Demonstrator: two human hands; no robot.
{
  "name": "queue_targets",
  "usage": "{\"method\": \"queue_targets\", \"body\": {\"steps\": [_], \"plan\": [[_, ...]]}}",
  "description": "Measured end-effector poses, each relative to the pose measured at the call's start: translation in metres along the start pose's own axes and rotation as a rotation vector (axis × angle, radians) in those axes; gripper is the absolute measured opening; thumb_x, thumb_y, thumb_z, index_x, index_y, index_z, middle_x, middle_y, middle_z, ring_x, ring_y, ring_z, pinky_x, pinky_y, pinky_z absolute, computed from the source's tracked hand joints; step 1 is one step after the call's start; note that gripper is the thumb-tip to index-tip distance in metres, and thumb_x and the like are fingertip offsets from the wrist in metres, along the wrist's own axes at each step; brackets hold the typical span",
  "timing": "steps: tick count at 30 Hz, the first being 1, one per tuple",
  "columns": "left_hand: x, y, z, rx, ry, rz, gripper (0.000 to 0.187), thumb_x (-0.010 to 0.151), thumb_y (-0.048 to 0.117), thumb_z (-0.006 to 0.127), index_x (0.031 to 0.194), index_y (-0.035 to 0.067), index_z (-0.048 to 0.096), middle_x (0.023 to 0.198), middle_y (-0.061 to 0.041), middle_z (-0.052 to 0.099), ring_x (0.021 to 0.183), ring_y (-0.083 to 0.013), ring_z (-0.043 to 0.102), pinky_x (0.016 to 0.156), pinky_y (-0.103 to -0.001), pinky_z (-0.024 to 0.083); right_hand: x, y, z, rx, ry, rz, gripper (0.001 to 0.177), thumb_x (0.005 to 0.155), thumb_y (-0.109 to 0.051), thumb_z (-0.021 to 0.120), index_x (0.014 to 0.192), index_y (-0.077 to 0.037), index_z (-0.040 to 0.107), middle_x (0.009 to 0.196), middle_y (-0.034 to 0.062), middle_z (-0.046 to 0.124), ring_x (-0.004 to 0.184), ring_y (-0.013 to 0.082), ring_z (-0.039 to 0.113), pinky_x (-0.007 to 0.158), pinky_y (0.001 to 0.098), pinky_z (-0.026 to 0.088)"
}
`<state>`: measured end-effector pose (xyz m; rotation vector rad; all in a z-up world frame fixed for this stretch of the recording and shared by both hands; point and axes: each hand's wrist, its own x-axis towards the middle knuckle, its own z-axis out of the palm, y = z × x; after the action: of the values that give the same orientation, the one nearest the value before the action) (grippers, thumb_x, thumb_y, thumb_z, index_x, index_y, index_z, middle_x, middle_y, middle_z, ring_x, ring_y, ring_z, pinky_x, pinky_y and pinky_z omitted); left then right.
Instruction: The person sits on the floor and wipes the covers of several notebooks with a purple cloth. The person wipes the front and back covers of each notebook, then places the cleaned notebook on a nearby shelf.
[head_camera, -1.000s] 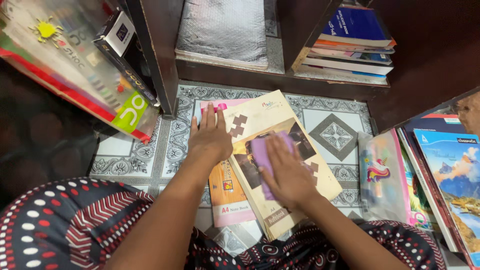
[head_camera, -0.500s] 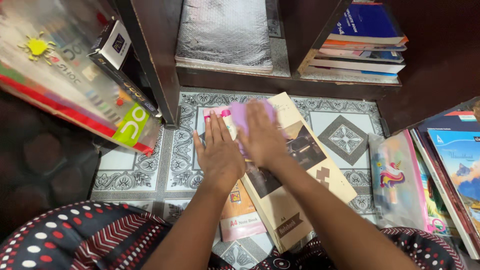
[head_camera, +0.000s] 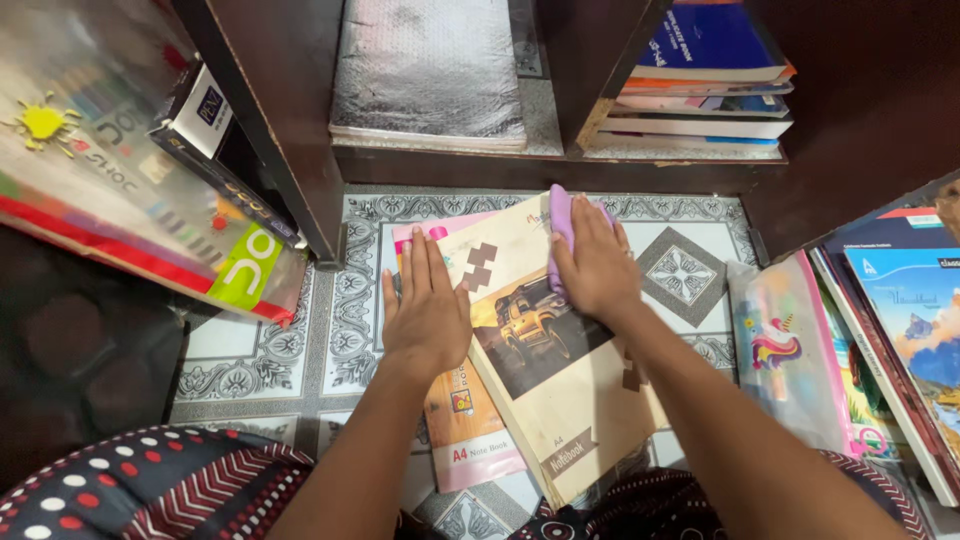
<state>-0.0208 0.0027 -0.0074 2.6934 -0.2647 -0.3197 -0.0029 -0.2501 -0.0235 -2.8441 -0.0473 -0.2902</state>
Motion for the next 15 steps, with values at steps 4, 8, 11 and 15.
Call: {"method": "queue_targets", "body": {"steps": [4,8,11,15], "plan": [[0.006,0.000,-0.002,-0.023,-0.042,0.003,0.079,0.103,0.042,0.031,0.159,0.000,-0.006,0.170,-0.013,-0.017,0.157,-0.0279,-0.012,0.124,-0.052,-0.003,-0.005,-0.045,0.017,-0.073,0.054,0.020,0.072,0.102,-0.043,0.040,0.154,0.006,0.032,0.162,0.0240,0.033,0.153,0.0355,0.027,0.124,0.0496,0.016],[0.007,-0.003,0.000,-0.037,-0.043,-0.006,0.078,0.104,0.042,0.029,0.160,0.001,-0.006,0.171,-0.011,-0.016,0.158,-0.0260,-0.011,0.124,-0.052,-0.003,-0.017,-0.098,0.025,-0.047,-0.008,-0.249,0.066,0.102,-0.038,0.040,0.157,-0.001,0.034,0.164,0.0166,0.035,0.154,0.0287,0.029,0.127,0.0486,0.014],[0.006,-0.005,0.001,-0.018,-0.034,0.004,0.077,0.104,0.042,0.029,0.161,0.002,-0.006,0.171,-0.011,-0.016,0.158,-0.0255,-0.010,0.124,-0.053,-0.003,-0.013,-0.090,0.014,0.015,-0.100,-0.274,0.069,0.101,-0.043,0.040,0.158,-0.005,0.033,0.166,0.0131,0.033,0.155,0.0263,0.026,0.126,0.0475,0.012],[0.004,-0.003,-0.004,-0.008,-0.012,0.014,0.079,0.104,0.046,0.029,0.161,0.004,-0.006,0.172,-0.010,-0.017,0.158,-0.0254,-0.009,0.124,-0.052,-0.003,-0.011,-0.049,-0.005,-0.081,-0.113,-0.080,0.074,0.101,-0.050,0.033,0.160,-0.006,0.024,0.167,0.0111,0.024,0.156,0.0276,0.017,0.124,0.0526,0.006]]}}
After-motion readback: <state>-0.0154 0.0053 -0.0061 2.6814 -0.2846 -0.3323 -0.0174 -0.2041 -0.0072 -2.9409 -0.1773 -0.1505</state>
